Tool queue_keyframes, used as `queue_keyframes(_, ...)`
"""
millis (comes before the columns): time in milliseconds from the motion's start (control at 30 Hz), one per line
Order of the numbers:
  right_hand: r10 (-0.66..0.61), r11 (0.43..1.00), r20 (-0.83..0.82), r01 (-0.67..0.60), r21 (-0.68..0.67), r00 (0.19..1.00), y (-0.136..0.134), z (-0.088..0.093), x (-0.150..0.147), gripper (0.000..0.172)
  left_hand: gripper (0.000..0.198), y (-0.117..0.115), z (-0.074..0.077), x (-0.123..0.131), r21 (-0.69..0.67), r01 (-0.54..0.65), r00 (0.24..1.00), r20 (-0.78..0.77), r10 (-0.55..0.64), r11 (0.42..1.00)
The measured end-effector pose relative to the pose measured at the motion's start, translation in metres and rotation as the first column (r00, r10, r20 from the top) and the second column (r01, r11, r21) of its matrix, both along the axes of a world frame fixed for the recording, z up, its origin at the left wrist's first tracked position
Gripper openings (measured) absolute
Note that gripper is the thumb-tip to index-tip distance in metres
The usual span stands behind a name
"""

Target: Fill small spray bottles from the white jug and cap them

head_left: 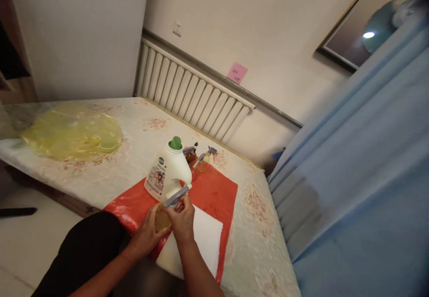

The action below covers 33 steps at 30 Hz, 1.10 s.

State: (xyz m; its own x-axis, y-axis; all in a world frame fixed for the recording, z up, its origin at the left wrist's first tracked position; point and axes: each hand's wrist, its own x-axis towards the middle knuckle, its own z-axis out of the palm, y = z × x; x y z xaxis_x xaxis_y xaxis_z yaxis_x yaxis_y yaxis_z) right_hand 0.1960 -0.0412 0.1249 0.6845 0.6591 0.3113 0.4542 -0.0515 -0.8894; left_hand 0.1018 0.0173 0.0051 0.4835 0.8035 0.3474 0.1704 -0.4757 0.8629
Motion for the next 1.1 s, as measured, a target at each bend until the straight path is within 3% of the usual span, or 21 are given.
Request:
queue_keyframes(100,-0.006,1.0,0.022,0.006,0.0,1.0,-0.003,0.003,0.0,0.018,0.074,0.001,-0.002,0.001,-0.005,0.002,1.0,-0.006,-0.002,1.0)
queue_keyframes(300,0.18,0.983,0.04,-0.182,0.034,0.983,-0.012,0.016,0.009,0.008,0.073,0.003,-0.004,0.002,-0.017,-0.001,1.0,-0.023,0.001,1.0)
queue_keyframes(533,-0.044,0.999,-0.027,0.045,0.023,0.999,0.001,0.003,0.0,0.017,0.073,0.006,-0.002,0.002,-0.036,0.011,0.998,-0.063,-0.014,0.999)
queue_keyframes(633,-0.046,0.999,-0.018,0.046,0.022,0.999,-0.001,0.004,0.0,0.018,0.075,0.008,-0.003,0.002,-0.046,0.009,0.997,-0.081,-0.012,0.999)
queue_keyframes(833,0.091,0.996,0.021,-0.091,0.019,0.996,-0.01,0.012,0.008,0.016,0.078,0.008,-0.003,0.003,-0.039,0.008,0.999,-0.053,-0.01,0.999)
queue_keyframes(1100,-0.116,0.993,-0.027,0.116,-0.016,0.993,-0.001,0.001,-0.003,0.02,0.078,0.006,0.004,0.001,-0.065,0.047,0.998,-0.047,-0.05,0.997)
